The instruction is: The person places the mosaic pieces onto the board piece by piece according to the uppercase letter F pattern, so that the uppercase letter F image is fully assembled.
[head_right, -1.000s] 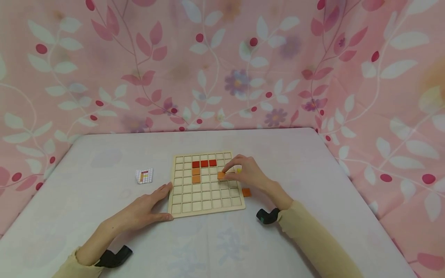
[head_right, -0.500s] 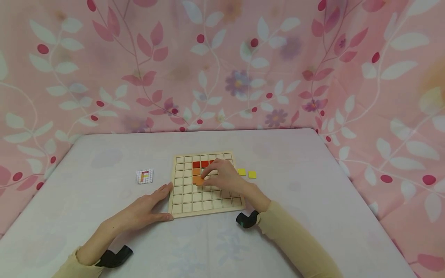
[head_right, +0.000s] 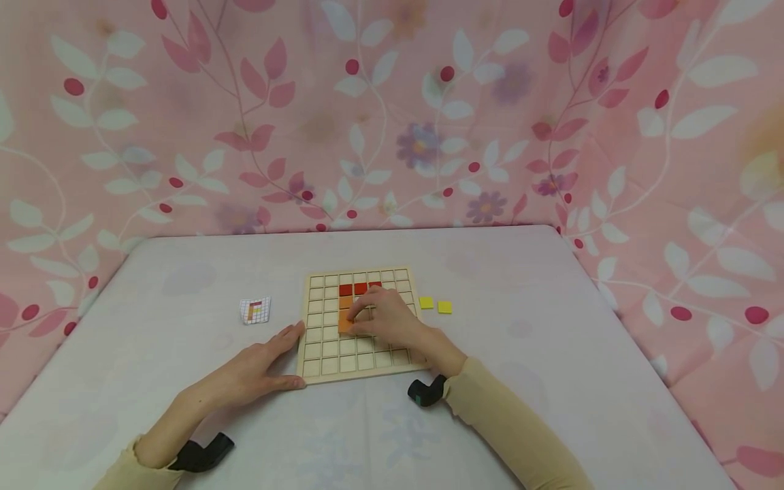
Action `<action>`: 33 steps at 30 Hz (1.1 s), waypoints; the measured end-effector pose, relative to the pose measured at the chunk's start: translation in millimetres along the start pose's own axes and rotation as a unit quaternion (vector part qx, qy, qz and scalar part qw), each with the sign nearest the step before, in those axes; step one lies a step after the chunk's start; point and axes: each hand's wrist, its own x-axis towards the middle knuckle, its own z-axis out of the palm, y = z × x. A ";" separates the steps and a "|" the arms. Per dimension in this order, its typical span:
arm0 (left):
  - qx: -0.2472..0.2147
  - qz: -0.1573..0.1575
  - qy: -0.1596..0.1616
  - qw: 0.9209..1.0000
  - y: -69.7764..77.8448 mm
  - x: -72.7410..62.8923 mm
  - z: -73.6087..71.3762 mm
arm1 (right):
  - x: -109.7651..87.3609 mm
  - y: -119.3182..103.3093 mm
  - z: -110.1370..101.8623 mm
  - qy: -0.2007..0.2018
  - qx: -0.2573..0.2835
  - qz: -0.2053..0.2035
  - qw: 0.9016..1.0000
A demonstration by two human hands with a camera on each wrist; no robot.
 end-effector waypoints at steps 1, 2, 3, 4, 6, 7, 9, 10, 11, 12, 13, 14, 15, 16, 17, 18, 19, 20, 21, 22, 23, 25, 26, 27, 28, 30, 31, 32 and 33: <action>0.000 0.000 0.001 1.000 -0.1 -0.1 -0.1 | 0.0 0.7 0.5 0.000 -0.002 -0.003 1.000; 0.000 0.000 0.001 1.000 -0.5 0.0 0.0 | 0.1 1.4 1.0 0.000 -0.003 -0.005 1.000; -0.001 0.000 0.001 1.000 -0.4 -0.2 -0.2 | 0.1 2.3 1.4 -0.001 -0.004 -0.008 1.000; -0.001 0.002 0.002 1.000 -0.5 -0.2 -0.3 | 0.1 3.3 1.9 -0.003 -0.003 -0.009 1.000; 0.000 0.004 0.002 1.000 -0.9 -0.1 -0.3 | 0.1 4.8 2.7 -0.005 -0.003 -0.010 1.000; -0.001 0.004 0.002 1.000 -0.6 -0.2 -0.3 | 0.1 5.4 3.1 -0.006 -0.002 -0.010 1.000; 0.000 0.004 0.002 1.000 -0.6 -0.3 -0.4 | 0.0 6.1 3.7 -0.007 -0.002 -0.010 1.000; 0.000 0.004 0.002 1.000 -0.6 -0.2 -0.4 | 0.0 6.2 4.0 -0.008 -0.003 -0.009 1.000; 0.000 0.004 0.002 1.000 -0.6 -0.2 -0.4 | -0.1 6.1 4.1 -0.008 -0.005 -0.011 1.000; 0.000 0.004 0.002 1.000 -0.4 -0.3 -0.4 | -0.3 6.2 4.2 -0.008 -0.008 -0.013 1.000; 0.000 0.003 0.002 1.000 -0.3 -0.3 -0.4 | -0.4 6.2 4.5 -0.008 -0.011 -0.014 1.000; -0.001 0.003 0.002 1.000 -0.2 -0.3 -0.4 | -0.4 6.2 4.7 -0.008 -0.015 -0.015 1.000; -0.001 0.002 0.002 1.000 -0.1 -0.2 -0.4 | -0.4 6.4 4.9 -0.008 -0.019 -0.016 1.000; -0.001 0.001 0.002 1.000 0.0 -0.1 -0.4 | -0.4 6.3 5.0 -0.007 -0.022 -0.017 1.000; -0.001 0.001 0.002 1.000 0.0 0.0 -0.4 | -0.4 6.4 5.1 -0.006 -0.024 -0.017 1.000; -0.001 0.001 0.002 1.000 0.0 0.0 -0.4 | -0.4 6.8 5.2 -0.006 -0.026 -0.017 0.999; -0.001 0.000 0.001 1.000 -0.1 0.1 -0.3 | -0.1 7.1 5.5 -0.006 -0.027 -0.018 0.999; -0.001 0.000 0.001 1.000 -0.1 0.3 -0.2 | -0.1 7.8 5.7 -0.005 -0.026 -0.020 0.999; -0.001 -0.001 0.001 1.000 -0.2 0.4 -0.2 | -0.1 8.4 5.7 -0.004 -0.025 -0.025 0.999; -0.001 -0.001 0.000 1.000 -0.2 0.4 -0.1 | 0.0 9.0 5.8 -0.004 -0.024 -0.028 0.999; -0.001 -0.001 0.000 1.000 0.0 0.3 -0.1 | 0.1 9.9 6.1 -0.003 -0.024 -0.032 0.999; -0.002 -0.003 -0.001 1.000 0.2 0.4 0.0 | 0.3 11.2 6.3 -0.002 -0.024 -0.042 0.999; -0.002 -0.003 -0.001 1.000 0.3 0.3 0.1 | 0.3 11.6 6.3 -0.001 -0.025 -0.045 0.999; -0.002 -0.003 -0.001 1.000 0.5 0.2 0.1 | 0.3 11.6 6.3 -0.001 -0.027 -0.046 0.999; -0.002 -0.002 -0.001 1.000 0.4 0.1 0.0 | 0.4 11.6 6.4 -0.002 -0.029 -0.044 0.999; -0.002 -0.002 -0.001 1.000 0.6 0.0 -0.1 | 0.2 11.1 6.2 -0.003 -0.035 -0.042 0.999; -0.003 -0.002 -0.001 1.000 0.8 -0.1 -0.3 | 0.1 10.7 6.1 -0.004 -0.036 -0.039 0.999; -0.003 -0.001 0.000 1.000 0.7 -0.2 -0.4 | 0.0 10.1 5.9 -0.005 -0.038 -0.037 0.999; -0.003 -0.001 0.000 1.000 0.7 -0.1 -0.5 | -0.1 9.5 5.8 -0.006 -0.040 -0.035 0.999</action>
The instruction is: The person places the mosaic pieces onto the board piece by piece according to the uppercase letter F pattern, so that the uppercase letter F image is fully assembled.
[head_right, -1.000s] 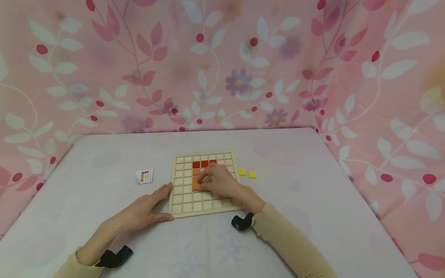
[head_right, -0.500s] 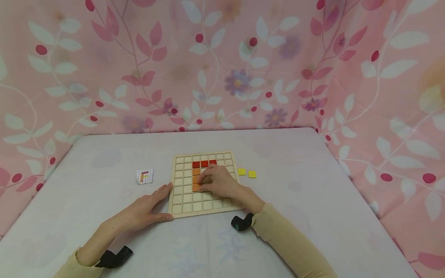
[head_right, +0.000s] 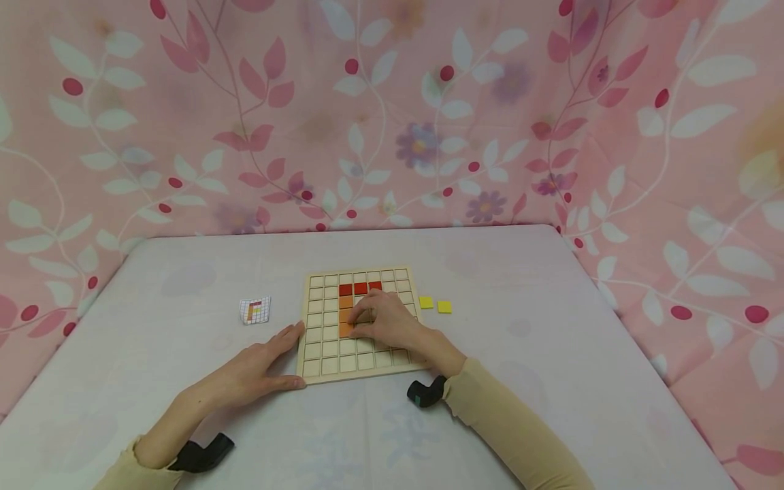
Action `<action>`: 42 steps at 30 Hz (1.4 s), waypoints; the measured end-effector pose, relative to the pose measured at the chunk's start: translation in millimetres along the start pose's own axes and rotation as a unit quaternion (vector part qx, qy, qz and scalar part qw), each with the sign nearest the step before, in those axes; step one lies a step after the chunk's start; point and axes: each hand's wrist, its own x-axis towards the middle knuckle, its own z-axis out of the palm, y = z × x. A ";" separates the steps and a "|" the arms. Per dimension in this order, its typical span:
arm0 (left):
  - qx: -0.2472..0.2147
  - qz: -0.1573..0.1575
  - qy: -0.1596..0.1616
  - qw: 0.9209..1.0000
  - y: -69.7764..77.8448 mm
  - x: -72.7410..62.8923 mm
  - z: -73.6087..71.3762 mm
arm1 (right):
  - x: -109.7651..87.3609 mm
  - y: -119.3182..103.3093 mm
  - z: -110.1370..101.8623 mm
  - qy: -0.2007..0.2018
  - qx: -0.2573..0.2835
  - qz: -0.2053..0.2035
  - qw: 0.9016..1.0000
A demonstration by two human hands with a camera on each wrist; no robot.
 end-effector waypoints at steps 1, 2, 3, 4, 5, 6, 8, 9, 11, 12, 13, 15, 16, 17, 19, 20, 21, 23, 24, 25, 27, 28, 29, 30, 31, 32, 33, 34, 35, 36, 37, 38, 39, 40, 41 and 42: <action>0.000 0.001 0.000 1.000 0.0 0.0 -0.2 | 0.0 -0.6 -0.2 -0.001 -0.002 0.001 1.000; 0.000 0.001 0.001 1.000 0.3 -0.1 -0.4 | 0.0 -1.0 -0.4 -0.001 -0.004 0.002 1.000; 0.001 0.002 0.001 1.000 0.4 0.0 -0.5 | -0.1 -1.4 -0.6 -0.001 -0.005 0.001 1.000; 0.001 0.003 0.001 1.000 0.5 -0.1 -0.7 | -0.1 -1.8 -0.8 -0.001 -0.004 0.002 1.000; 0.002 0.004 0.002 1.000 0.6 -0.1 -0.8 | 0.0 -2.0 -0.9 -0.001 -0.005 0.002 1.000; 0.002 0.004 0.002 1.000 0.8 -0.1 -1.0 | 0.0 -2.0 -0.9 -0.001 -0.006 0.002 1.000; 0.003 0.005 0.002 1.000 1.1 -0.2 -1.3 | 0.0 -1.8 -1.0 0.000 -0.006 0.000 1.000; 0.003 0.005 0.002 1.000 1.1 -0.2 -1.4 | 0.1 -1.7 -1.0 0.001 -0.006 -0.001 1.000; 0.003 0.004 0.002 1.000 1.3 0.0 -1.5 | 0.4 -0.9 -0.9 0.001 -0.007 -0.007 1.000; 0.003 0.004 0.002 1.000 1.3 0.1 -1.5 | 0.5 -0.6 -1.0 0.001 -0.008 -0.011 1.000; 0.002 0.003 0.002 1.000 1.4 0.2 -1.5 | 0.7 -0.2 -1.0 0.001 -0.008 -0.015 1.000; 0.001 0.002 0.001 1.000 1.5 0.5 -1.4 | 1.0 0.4 -1.1 0.000 -0.008 -0.022 1.000; 0.001 0.002 0.001 1.000 1.5 0.6 -1.3 | 1.1 0.6 -1.0 -0.001 -0.008 -0.025 1.000; 0.000 0.002 0.001 1.000 1.5 0.6 -1.2 | 1.2 0.6 -1.1 -0.002 -0.007 -0.026 1.000; -0.001 0.001 0.001 1.000 1.2 0.6 -1.1 | 1.2 0.4 -1.0 -0.003 -0.005 -0.028 1.000; -0.002 0.000 0.001 1.000 1.2 0.5 -1.1 | 1.2 0.2 -1.0 -0.003 -0.005 -0.029 1.000; -0.002 0.000 0.001 1.000 1.1 0.4 -1.0 | 1.1 0.2 -0.9 -0.003 -0.005 -0.031 1.000; -0.002 -0.001 0.001 1.000 1.0 0.2 -1.0 | 1.1 0.2 -0.7 -0.004 -0.005 -0.033 0.999; -0.003 -0.001 0.001 1.000 1.1 0.1 -1.1 | 1.1 0.4 -0.8 -0.005 -0.004 -0.034 0.999; -0.003 -0.001 0.000 1.000 1.2 0.0 -1.1 | 1.2 0.6 -1.1 -0.007 -0.008 -0.034 0.999; -0.003 -0.001 0.000 1.000 1.1 0.1 -0.8 | 1.2 0.9 -3.3 -0.009 -0.006 -0.030 0.999; -0.005 0.000 0.000 1.000 1.2 0.1 -0.7 | 1.0 1.2 -5.2 -0.010 -0.004 -0.027 1.000; -0.007 0.001 0.000 1.000 1.0 0.2 -0.3 | 0.6 1.5 -8.0 -0.009 -0.002 -0.024 1.000; -0.008 0.001 -0.002 1.000 0.9 0.4 0.1 | 0.1 2.1 -11.1 -0.007 0.003 -0.018 1.000; -0.008 0.003 -0.003 1.000 0.5 0.7 0.8 | -0.7 2.9 -14.9 -0.004 0.010 -0.012 1.000; -0.008 0.002 -0.005 1.000 0.3 0.9 1.4 | -1.9 3.8 -19.2 0.000 0.021 -0.007 1.000; -0.007 0.003 -0.006 1.000 0.0 1.0 2.0 | -3.4 4.9 -23.8 0.004 0.029 -0.001 1.000; -0.007 0.001 -0.007 1.000 -0.4 1.1 2.7 | -4.9 6.2 -28.6 0.008 0.033 0.005 0.999; -0.006 0.001 -0.007 1.000 -0.8 1.1 3.2 | -6.8 7.5 -33.7 0.013 0.037 0.012 0.999; -0.004 0.000 -0.007 1.000 -1.2 1.2 3.6 | -9.1 9.3 -38.9 0.016 0.038 0.020 0.999; -0.002 0.001 -0.006 1.000 -1.5 1.0 3.8 | -11.6 11.1 -44.3 0.019 0.036 0.026 0.999; -0.002 -0.001 -0.004 1.000 -1.7 0.9 4.0 | -14.3 13.2 -49.7 0.022 0.034 0.031 0.999; -0.002 0.000 -0.003 1.000 -1.9 0.7 3.9 | -17.2 15.4 -55.1 0.024 0.030 0.039 0.998; -0.002 0.001 -0.001 1.000 -2.2 0.7 3.8 | -20.3 17.7 -60.4 0.026 0.026 0.046 0.998; -0.001 0.002 -0.001 1.000 -2.0 0.5 3.5 | -23.4 20.2 -65.6 0.027 0.021 0.050 0.998; -0.001 0.003 0.000 1.000 -2.2 0.5 3.4 | -26.7 23.0 -70.5 0.027 0.018 0.055 0.998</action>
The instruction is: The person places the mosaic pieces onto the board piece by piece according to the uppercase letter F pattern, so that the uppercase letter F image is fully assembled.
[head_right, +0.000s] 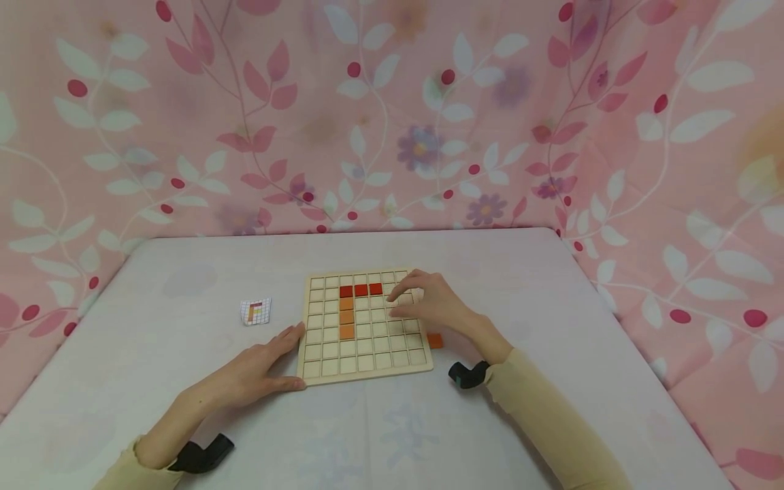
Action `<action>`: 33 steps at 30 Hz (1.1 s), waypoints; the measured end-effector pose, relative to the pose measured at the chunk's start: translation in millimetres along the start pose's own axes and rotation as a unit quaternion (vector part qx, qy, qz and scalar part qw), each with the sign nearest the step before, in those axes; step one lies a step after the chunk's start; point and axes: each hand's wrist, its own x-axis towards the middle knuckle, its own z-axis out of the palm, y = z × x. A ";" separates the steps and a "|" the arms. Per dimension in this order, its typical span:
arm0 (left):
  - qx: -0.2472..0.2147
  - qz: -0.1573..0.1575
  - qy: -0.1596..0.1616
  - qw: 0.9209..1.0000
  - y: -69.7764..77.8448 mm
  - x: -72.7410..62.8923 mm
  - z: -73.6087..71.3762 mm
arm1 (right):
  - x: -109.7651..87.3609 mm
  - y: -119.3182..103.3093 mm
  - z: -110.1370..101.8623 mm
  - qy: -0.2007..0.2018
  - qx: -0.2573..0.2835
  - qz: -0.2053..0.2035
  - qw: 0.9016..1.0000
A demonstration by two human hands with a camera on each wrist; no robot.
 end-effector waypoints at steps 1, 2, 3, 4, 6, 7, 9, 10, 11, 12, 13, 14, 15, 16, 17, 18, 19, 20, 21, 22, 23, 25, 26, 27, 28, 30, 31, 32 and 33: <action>0.000 0.001 0.000 1.000 0.3 -0.1 -0.2 | -2.7 2.9 -4.9 0.001 0.000 0.005 1.000; 0.000 0.000 0.001 1.000 0.4 -0.1 -0.3 | -5.5 6.1 -9.5 0.001 0.000 0.008 1.000; 0.001 0.001 0.001 1.000 0.7 -0.1 -0.4 | -8.5 9.5 -13.5 0.002 -0.005 0.009 1.000; 0.001 0.000 0.001 1.000 0.8 -0.1 -0.4 | -11.5 12.9 -17.1 0.003 -0.010 0.010 1.000; 0.001 -0.001 0.000 1.000 1.1 -0.2 -0.6 | -17.0 20.6 -23.4 0.004 -0.015 0.008 1.000; 0.001 0.000 0.000 1.000 1.5 -0.4 -0.6 | -19.7 24.4 -26.1 0.004 -0.017 0.006 1.000; 0.002 -0.002 0.000 1.000 1.3 -0.4 -0.8 | -24.3 30.8 -30.2 0.002 -0.021 0.003 1.000; 0.003 -0.004 -0.001 1.000 1.0 -0.3 -0.9 | -26.1 33.7 -32.0 0.001 -0.020 0.002 1.000; 0.004 -0.004 -0.001 1.000 0.8 -0.3 -1.1 | -27.9 36.6 -33.4 0.000 -0.021 0.001 1.000; 0.004 -0.006 -0.002 1.000 0.6 -0.2 -1.0 | -29.7 38.8 -34.7 -0.001 -0.020 0.001 1.000; 0.005 -0.008 -0.002 1.000 0.4 -0.1 -1.2 | -31.6 40.7 -35.8 -0.001 -0.019 0.005 1.000; 0.005 -0.011 -0.003 1.000 0.1 0.1 -1.2 | -33.5 42.2 -36.5 -0.002 -0.018 0.009 1.000; 0.005 -0.011 -0.004 1.000 0.0 0.2 -1.2 | -35.4 44.3 -37.1 -0.003 -0.016 0.012 1.000; 0.006 -0.011 -0.004 1.000 0.0 0.3 -1.0 | -37.3 46.6 -37.8 -0.005 -0.016 0.016 1.000; 0.005 -0.010 -0.006 1.000 0.4 0.3 -1.0 | -39.3 48.3 -38.5 -0.008 -0.013 0.021 1.000; 0.004 -0.011 -0.007 1.000 0.5 0.5 -0.8 | -41.0 49.9 -39.2 -0.009 -0.009 0.023 1.000; 0.003 -0.011 -0.007 1.000 1.0 0.5 -0.7 | -42.7 51.4 -39.6 -0.011 -0.006 0.025 1.000; 0.001 -0.010 -0.008 1.000 1.4 0.4 -0.7 | -44.2 53.1 -39.9 -0.015 -0.005 0.024 1.000; 0.000 -0.010 -0.009 1.000 1.6 0.4 -0.6 | -45.3 54.5 -40.3 -0.016 -0.004 0.022 1.000; 0.000 -0.011 -0.008 1.000 2.0 0.3 -0.6 | -46.0 56.0 -40.5 -0.018 -0.004 0.020 1.000; 0.000 -0.013 -0.009 1.000 2.2 0.2 -0.8 | -46.5 56.8 -40.6 -0.022 -0.002 0.018 1.000; 0.002 -0.014 -0.007 1.000 2.1 0.1 -0.8 | -47.1 58.1 -40.4 -0.032 -0.003 0.017 0.999; 0.002 -0.015 -0.007 1.000 2.3 0.0 -1.0 | -47.4 58.5 -40.2 -0.038 -0.002 0.017 0.999; 0.003 -0.015 -0.006 1.000 2.1 0.1 -1.0 | -47.7 59.1 -40.1 -0.043 -0.002 0.019 0.999; 0.004 -0.013 -0.005 1.000 2.1 0.1 -1.1 | -48.0 60.0 -39.7 -0.049 -0.003 0.016 0.999; 0.005 -0.012 -0.005 1.000 1.7 0.3 -1.1 | -48.6 60.9 -39.3 -0.059 0.000 0.013 0.998; 0.005 -0.010 -0.005 1.000 1.7 0.2 -1.3 | -48.8 61.5 -39.0 -0.065 0.002 0.012 0.998; 0.004 -0.011 -0.006 1.000 2.1 -0.1 -1.8 | -48.9 62.0 -38.7 -0.070 0.005 0.010 0.997; 0.005 -0.011 -0.006 1.000 1.9 0.0 -2.0 | -48.9 62.6 -38.3 -0.076 0.007 0.009 0.997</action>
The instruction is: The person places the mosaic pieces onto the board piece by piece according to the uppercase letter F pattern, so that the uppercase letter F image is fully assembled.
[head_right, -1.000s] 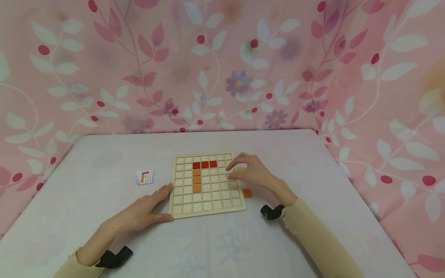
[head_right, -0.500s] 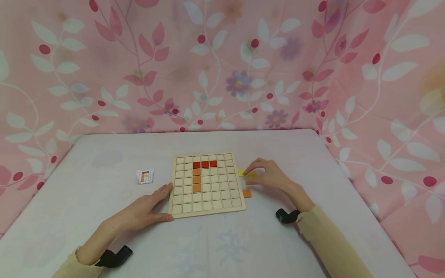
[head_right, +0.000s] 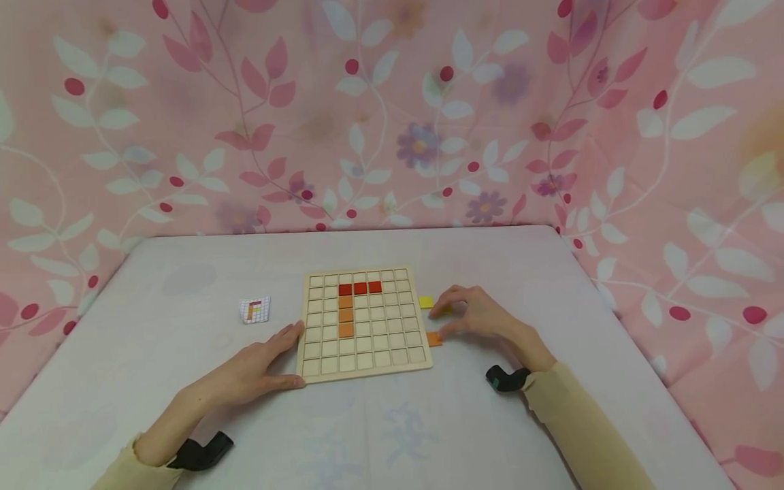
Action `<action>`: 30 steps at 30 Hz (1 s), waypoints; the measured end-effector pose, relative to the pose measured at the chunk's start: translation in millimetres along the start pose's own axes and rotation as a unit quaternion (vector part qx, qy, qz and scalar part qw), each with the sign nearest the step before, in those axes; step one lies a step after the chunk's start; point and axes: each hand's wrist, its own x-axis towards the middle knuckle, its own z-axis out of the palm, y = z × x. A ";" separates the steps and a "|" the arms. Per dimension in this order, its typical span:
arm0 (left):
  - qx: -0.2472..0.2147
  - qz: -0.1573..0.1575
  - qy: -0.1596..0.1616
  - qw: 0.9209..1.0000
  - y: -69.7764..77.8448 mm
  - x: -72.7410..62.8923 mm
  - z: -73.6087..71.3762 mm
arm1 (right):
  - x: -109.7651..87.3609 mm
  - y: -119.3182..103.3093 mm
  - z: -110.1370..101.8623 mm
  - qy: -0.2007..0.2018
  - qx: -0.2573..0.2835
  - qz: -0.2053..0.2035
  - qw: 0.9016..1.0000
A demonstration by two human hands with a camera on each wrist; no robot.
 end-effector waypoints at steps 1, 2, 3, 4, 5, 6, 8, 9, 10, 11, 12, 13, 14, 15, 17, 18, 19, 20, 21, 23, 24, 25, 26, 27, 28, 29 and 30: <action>0.001 0.002 0.000 1.000 0.1 -0.1 -0.4 | 0.3 0.8 0.4 -0.004 0.002 -0.004 1.000; 0.003 0.002 0.000 1.000 -0.1 -0.2 -0.8 | 0.5 0.9 0.6 -0.009 0.005 -0.003 1.000; 0.004 0.002 0.000 1.000 -0.3 -0.2 -1.2 | 0.8 1.6 1.0 -0.013 0.006 -0.005 1.000; 0.004 0.004 0.000 1.000 -0.3 -0.2 -1.6 | 1.0 2.2 1.3 -0.015 0.006 -0.008 1.000; 0.005 0.003 -0.001 1.000 -0.3 -0.1 -2.0 | 1.3 2.8 1.6 -0.016 0.007 -0.013 1.000; 0.006 0.003 -0.001 1.000 -0.7 0.0 -2.1 | 1.5 3.4 1.9 -0.016 0.009 -0.015 1.000; 0.006 0.004 -0.001 1.000 -1.2 0.3 -2.2 | 1.9 3.9 2.6 -0.014 0.015 -0.014 1.000; 0.006 0.005 -0.001 1.000 -1.4 0.3 -2.1 | 2.0 4.3 2.9 -0.011 0.016 -0.015 1.000; 0.003 0.004 -0.001 1.000 -1.2 0.3 -2.0 | 1.8 3.6 3.4 -0.006 0.017 -0.013 1.000; 0.003 0.005 -0.001 1.000 -1.2 0.3 -1.8 | 1.7 3.2 3.8 -0.001 0.018 -0.011 1.000; 0.002 0.005 -0.001 1.000 -1.3 0.3 -1.6 | 1.4 2.4 4.4 0.005 0.019 -0.008 1.000; 0.001 0.007 0.000 1.000 -1.3 0.3 -1.3 | 1.1 1.2 4.8 0.012 0.017 -0.007 1.000; 0.000 0.007 0.000 1.000 -1.3 0.4 -1.1 | 0.6 -0.9 5.2 0.019 0.017 -0.005 1.000; -0.001 0.006 0.000 1.000 -1.2 0.2 -1.0 | 0.2 -3.7 5.5 0.024 0.014 -0.008 1.000; -0.002 0.004 0.001 1.000 -0.5 0.2 -1.0 | -0.5 -10.8 5.6 0.030 0.011 -0.011 0.999; -0.003 0.003 0.001 1.000 -0.4 0.2 -1.0 | -1.0 -15.1 5.2 0.032 0.008 -0.012 0.999; -0.003 0.002 0.001 1.000 -0.3 0.2 -0.9 | -1.5 -19.6 4.6 0.033 0.007 -0.012 0.999; -0.005 0.001 0.001 1.000 -0.1 0.1 -0.8 | -1.9 -24.2 3.9 0.032 0.007 -0.014 0.999; -0.005 0.000 0.000 1.000 0.1 0.1 -0.7 | -2.1 -28.3 3.2 0.033 0.004 -0.017 0.999; -0.007 -0.002 0.001 1.000 0.1 0.2 -0.2 | -2.6 -35.1 1.8 0.037 0.001 -0.015 0.999; -0.008 -0.003 0.001 1.000 0.0 0.2 0.0 | -2.8 -37.2 1.5 0.040 0.000 -0.014 0.999; -0.009 -0.002 0.001 1.000 -0.1 0.3 0.3 | -2.9 -38.8 1.3 0.044 -0.001 -0.014 0.999; -0.008 -0.003 0.001 1.000 -0.2 0.4 0.6 | -2.9 -39.8 1.3 0.049 -0.003 -0.015 0.999; -0.008 -0.004 0.001 1.000 -0.1 0.4 0.8 | -2.9 -40.3 1.5 0.054 -0.005 -0.014 0.998; -0.008 -0.004 0.001 1.000 -0.2 0.5 1.0 | -2.9 -40.4 1.7 0.059 -0.005 -0.013 0.998; -0.007 -0.003 0.001 1.000 -0.6 0.7 1.4 | -2.9 -40.1 2.1 0.064 -0.006 -0.013 0.998; -0.007 -0.004 0.001 1.000 -0.8 1.0 1.7 | -2.8 -39.3 2.4 0.067 -0.008 -0.014 0.998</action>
